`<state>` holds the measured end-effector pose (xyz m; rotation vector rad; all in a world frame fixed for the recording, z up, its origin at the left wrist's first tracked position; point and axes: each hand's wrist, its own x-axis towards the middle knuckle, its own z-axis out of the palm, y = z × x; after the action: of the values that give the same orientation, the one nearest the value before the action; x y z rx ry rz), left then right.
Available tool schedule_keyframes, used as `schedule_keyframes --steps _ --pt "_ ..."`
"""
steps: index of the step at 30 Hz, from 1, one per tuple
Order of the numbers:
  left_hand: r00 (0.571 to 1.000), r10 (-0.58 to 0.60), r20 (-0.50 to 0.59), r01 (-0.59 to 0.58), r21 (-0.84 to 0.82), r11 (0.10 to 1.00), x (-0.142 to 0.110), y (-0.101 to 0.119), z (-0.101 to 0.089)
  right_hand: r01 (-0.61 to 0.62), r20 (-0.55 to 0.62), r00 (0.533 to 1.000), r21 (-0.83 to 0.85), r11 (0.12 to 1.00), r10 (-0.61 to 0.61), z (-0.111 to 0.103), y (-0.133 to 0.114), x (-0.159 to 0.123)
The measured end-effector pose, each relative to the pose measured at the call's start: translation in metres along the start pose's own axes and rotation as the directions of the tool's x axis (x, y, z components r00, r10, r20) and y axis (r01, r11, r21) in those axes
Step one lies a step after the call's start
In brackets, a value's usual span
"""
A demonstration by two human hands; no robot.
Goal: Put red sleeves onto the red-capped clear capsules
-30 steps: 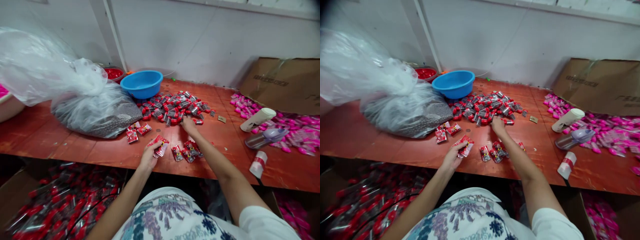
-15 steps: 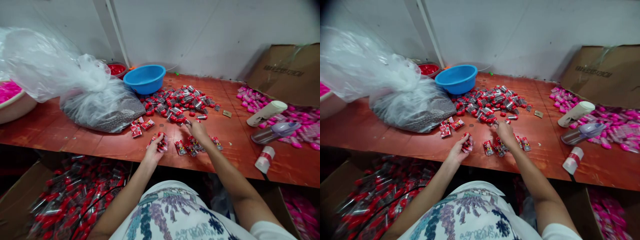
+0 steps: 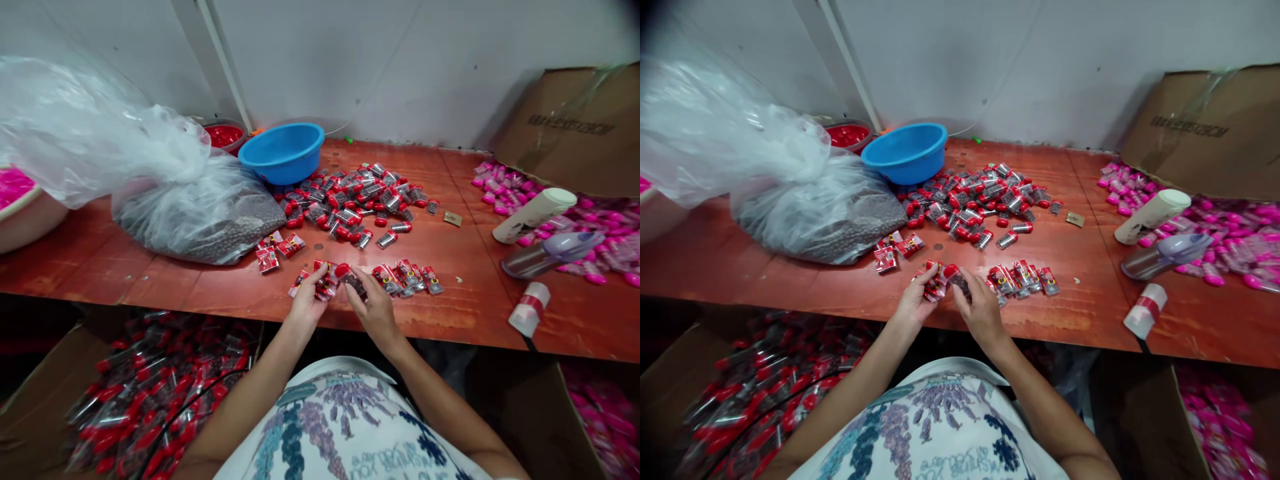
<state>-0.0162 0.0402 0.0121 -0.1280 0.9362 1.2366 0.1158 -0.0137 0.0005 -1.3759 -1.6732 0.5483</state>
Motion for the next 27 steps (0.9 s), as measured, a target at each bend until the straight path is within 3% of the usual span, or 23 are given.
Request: schedule_keyframes --steps 6,11,15,22,27 --pt "0.994 0.101 0.029 -0.102 0.036 0.994 -0.001 -0.002 -0.001 -0.121 0.078 0.991 0.188 0.975 0.108 0.002 -0.001 -0.006" --pt "0.971 0.192 0.144 -0.209 0.117 0.971 -0.008 -0.003 -0.001 -0.273 0.128 0.962 0.364 0.890 0.242 0.001 0.001 -0.006" --pt "0.956 0.190 0.225 -0.247 0.262 0.933 -0.013 -0.005 -0.004 -0.331 0.181 0.943 0.426 0.842 0.279 -0.004 0.003 -0.004" --pt "0.902 0.317 0.295 -0.396 0.269 0.878 -0.013 -0.009 -0.008 -0.273 0.166 0.960 0.352 0.895 0.228 -0.010 0.004 -0.002" --pt "0.886 0.314 0.341 -0.421 0.311 0.852 -0.013 -0.008 -0.008 -0.222 0.150 0.971 0.273 0.936 0.187 -0.015 0.004 -0.001"
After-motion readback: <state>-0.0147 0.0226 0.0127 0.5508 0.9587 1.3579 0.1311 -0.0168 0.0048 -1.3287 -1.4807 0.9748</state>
